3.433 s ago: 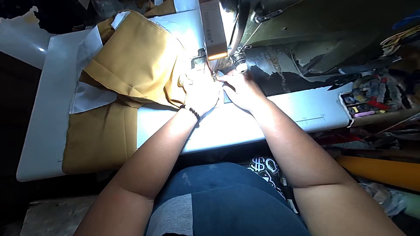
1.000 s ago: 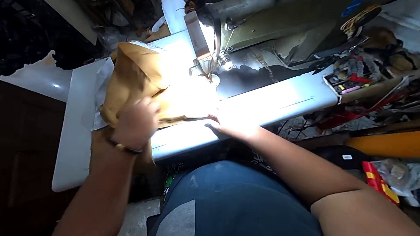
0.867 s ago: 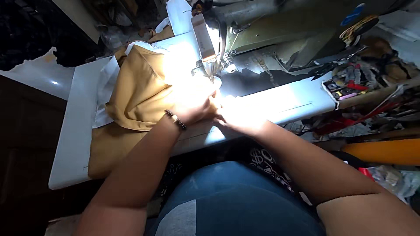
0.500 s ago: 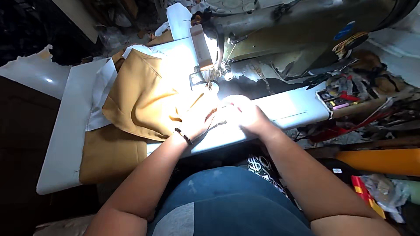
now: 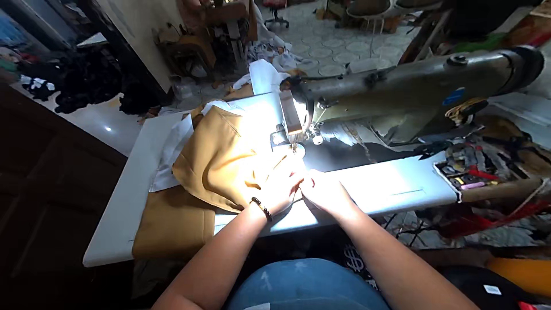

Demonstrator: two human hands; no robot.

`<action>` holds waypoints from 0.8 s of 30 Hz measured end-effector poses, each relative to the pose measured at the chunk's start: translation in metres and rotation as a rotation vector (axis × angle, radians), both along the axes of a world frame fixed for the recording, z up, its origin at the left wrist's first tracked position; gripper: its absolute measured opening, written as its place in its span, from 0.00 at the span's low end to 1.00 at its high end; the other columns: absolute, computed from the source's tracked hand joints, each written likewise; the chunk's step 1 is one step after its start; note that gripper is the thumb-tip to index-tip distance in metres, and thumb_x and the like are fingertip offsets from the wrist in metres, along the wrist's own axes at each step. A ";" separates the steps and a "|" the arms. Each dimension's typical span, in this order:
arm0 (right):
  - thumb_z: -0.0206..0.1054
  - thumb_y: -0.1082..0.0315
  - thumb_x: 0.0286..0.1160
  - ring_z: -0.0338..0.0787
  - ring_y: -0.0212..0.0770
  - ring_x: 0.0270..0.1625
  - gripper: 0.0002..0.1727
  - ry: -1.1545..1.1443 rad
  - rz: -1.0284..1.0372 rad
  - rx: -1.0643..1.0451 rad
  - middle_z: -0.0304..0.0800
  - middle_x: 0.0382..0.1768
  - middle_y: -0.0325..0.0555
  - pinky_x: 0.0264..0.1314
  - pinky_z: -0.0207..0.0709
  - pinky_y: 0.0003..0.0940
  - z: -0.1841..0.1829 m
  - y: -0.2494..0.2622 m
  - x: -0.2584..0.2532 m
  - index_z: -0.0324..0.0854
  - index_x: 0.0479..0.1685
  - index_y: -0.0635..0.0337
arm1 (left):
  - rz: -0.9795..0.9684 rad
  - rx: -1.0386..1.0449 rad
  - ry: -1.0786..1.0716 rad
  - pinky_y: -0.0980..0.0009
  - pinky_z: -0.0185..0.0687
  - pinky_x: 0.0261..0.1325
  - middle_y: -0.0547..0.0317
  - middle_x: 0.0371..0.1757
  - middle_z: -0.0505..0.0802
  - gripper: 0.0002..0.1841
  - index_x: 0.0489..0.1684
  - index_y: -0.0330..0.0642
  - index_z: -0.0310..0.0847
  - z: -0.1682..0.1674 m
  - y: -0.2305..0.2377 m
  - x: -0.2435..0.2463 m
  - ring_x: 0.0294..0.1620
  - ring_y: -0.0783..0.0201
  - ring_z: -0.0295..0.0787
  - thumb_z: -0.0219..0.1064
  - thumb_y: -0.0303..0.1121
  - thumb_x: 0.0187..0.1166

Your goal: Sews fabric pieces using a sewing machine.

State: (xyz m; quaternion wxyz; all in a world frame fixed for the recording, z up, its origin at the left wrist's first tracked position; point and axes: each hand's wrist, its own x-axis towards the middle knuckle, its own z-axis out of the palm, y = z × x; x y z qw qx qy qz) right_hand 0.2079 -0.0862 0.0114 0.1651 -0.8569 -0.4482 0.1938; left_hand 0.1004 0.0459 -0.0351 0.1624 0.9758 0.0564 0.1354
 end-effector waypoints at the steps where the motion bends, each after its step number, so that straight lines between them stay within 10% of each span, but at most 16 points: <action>1: 0.56 0.59 0.87 0.90 0.60 0.59 0.19 0.005 -0.007 -0.001 0.91 0.49 0.62 0.60 0.77 0.60 0.000 0.000 0.000 0.84 0.51 0.68 | 0.001 0.003 0.002 0.50 0.76 0.72 0.47 0.58 0.91 0.18 0.65 0.47 0.90 0.000 -0.001 0.000 0.65 0.49 0.85 0.58 0.31 0.82; 7: 0.58 0.62 0.86 0.89 0.61 0.60 0.17 0.024 -0.056 0.028 0.90 0.49 0.64 0.63 0.76 0.59 -0.002 -0.003 -0.001 0.84 0.49 0.70 | -0.032 -0.069 0.025 0.45 0.67 0.78 0.48 0.69 0.88 0.23 0.72 0.47 0.86 0.002 -0.003 -0.004 0.75 0.48 0.79 0.55 0.30 0.79; 13: 0.67 0.70 0.75 0.90 0.54 0.44 0.08 0.088 -0.198 0.319 0.88 0.34 0.57 0.50 0.81 0.55 -0.011 -0.011 -0.001 0.83 0.43 0.68 | -0.139 -0.018 0.153 0.45 0.66 0.81 0.49 0.75 0.86 0.36 0.72 0.42 0.82 0.009 -0.003 0.004 0.79 0.49 0.77 0.62 0.63 0.77; 16: 0.75 0.72 0.66 0.92 0.52 0.37 0.10 0.078 -0.254 0.432 0.89 0.31 0.54 0.42 0.84 0.57 -0.015 -0.011 0.006 0.84 0.44 0.63 | -0.106 0.125 0.071 0.47 0.83 0.62 0.49 0.52 0.94 0.16 0.55 0.42 0.90 0.015 -0.003 0.021 0.58 0.49 0.90 0.66 0.42 0.82; 19: 0.72 0.73 0.64 0.91 0.52 0.36 0.15 0.061 -0.281 0.420 0.90 0.31 0.53 0.40 0.83 0.56 -0.010 -0.010 0.011 0.86 0.52 0.63 | -0.181 0.174 -0.087 0.47 0.82 0.62 0.47 0.49 0.94 0.10 0.50 0.41 0.91 0.002 0.007 0.036 0.57 0.46 0.90 0.63 0.27 0.82; 24: 0.73 0.67 0.73 0.93 0.47 0.37 0.09 0.069 -0.162 0.499 0.92 0.32 0.51 0.45 0.86 0.50 -0.027 -0.016 0.008 0.86 0.45 0.64 | -0.001 -0.031 0.001 0.50 0.83 0.57 0.49 0.51 0.92 0.09 0.50 0.42 0.91 -0.007 -0.009 0.012 0.54 0.51 0.89 0.69 0.28 0.76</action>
